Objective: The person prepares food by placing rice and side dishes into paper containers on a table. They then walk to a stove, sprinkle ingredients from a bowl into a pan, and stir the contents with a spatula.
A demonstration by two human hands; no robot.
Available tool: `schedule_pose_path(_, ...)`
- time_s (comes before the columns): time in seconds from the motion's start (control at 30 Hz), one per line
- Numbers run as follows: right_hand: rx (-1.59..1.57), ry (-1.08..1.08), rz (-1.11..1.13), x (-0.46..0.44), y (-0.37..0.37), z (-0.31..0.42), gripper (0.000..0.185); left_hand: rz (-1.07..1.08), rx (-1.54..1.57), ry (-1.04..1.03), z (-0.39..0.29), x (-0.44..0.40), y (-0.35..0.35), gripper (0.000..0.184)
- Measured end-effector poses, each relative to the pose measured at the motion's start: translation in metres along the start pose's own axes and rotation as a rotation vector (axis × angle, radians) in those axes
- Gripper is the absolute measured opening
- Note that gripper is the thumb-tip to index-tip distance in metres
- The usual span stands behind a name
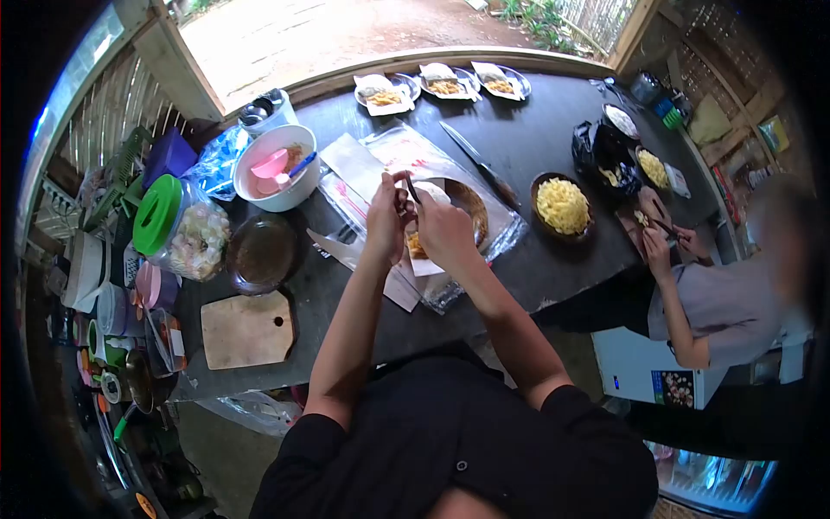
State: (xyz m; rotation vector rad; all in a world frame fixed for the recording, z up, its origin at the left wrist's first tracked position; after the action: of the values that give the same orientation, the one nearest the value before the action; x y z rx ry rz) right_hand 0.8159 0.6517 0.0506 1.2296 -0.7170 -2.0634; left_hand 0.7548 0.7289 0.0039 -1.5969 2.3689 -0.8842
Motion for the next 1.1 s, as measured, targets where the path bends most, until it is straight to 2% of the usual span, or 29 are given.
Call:
schedule_pose_path(0.03,0.004,-0.013,0.005,0.012,0.001,-0.008,0.03,0.014,-0.023,0.027,0.014,0.008,-0.004,0.041)
schedule_pose_path(0.07,0.025,-0.042,0.023,0.024,-0.001,-0.018,0.026,0.034,-0.146,-0.028,0.023,0.016,-0.009,0.038)
schedule_pose_path(0.1,0.045,-0.068,0.035,0.032,-0.001,-0.025,0.023,-0.013,-0.24,0.011,0.03,0.022,-0.014,0.031)
schedule_pose_path(0.17,0.083,-0.101,0.066,0.044,0.01,-0.026,0.025,0.091,-0.29,-0.115,0.054,0.017,-0.015,0.026)
schedule_pose_path(0.3,0.022,-0.21,0.053,0.062,0.022,-0.044,0.027,0.141,-0.271,-0.217,0.062,0.014,-0.02,0.024)
schedule_pose_path(0.37,-0.253,-0.256,0.033,0.071,0.022,-0.054,0.031,0.089,-0.371,-0.096,0.068,0.015,-0.016,0.024)
schedule_pose_path(0.4,-0.408,-0.395,0.086,0.077,0.017,-0.064,0.025,0.069,-0.359,-0.103,0.062,0.017,-0.019,0.025)
schedule_pose_path(0.43,-0.404,-0.395,0.087,0.08,0.018,-0.072,0.025,0.071,-0.354,-0.102,0.064,0.015,-0.019,0.025)
schedule_pose_path(0.5,-0.659,-0.481,0.317,0.09,0.002,-0.078,0.023,0.081,-0.395,-0.229,0.057,0.008,-0.022,0.028)
schedule_pose_path(0.57,-0.746,-0.502,0.258,0.091,0.004,-0.079,0.023,0.119,-0.496,-0.249,0.058,0.003,-0.023,0.029)
schedule_pose_path(0.63,-0.9,-0.767,0.192,0.096,0.002,-0.091,0.021,0.099,-0.511,-0.377,0.056,-0.003,-0.02,0.033)
schedule_pose_path(0.73,-0.953,-0.831,0.091,0.096,-0.007,-0.118,0.022,0.019,-0.417,-0.451,0.047,-0.019,0.001,0.034)
schedule_pose_path(0.77,-0.953,-0.832,0.091,0.096,-0.013,-0.125,0.022,0.019,-0.417,-0.451,0.044,-0.021,0.008,0.034)
schedule_pose_path(0.83,-0.53,-0.764,-0.051,0.095,-0.008,-0.15,0.027,-0.219,-0.786,-0.642,0.021,-0.016,0.034,0.036)
schedule_pose_path(0.93,-0.472,-0.723,-0.068,0.095,-0.015,-0.161,0.028,-0.294,-0.932,-0.678,0.02,-0.024,0.066,0.04)
schedule_pose_path(1.1,-0.42,-0.693,-0.042,0.091,-0.019,-0.158,0.032,-0.248,-1.041,-0.624,0.034,-0.025,0.083,0.038)
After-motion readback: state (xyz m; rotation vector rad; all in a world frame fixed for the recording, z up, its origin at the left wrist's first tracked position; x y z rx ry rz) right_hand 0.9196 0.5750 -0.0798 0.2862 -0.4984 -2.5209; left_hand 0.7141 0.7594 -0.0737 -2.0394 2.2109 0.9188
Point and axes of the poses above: each hand's wrist, its own x-axis away from the middle knuckle, its own y-axis out of the back of the hand, z = x × y, the point moved 8 cm from there along -x, towards the middle knuckle, and after that the axes turned 14 degrees about -z, right-handed, at the moved point
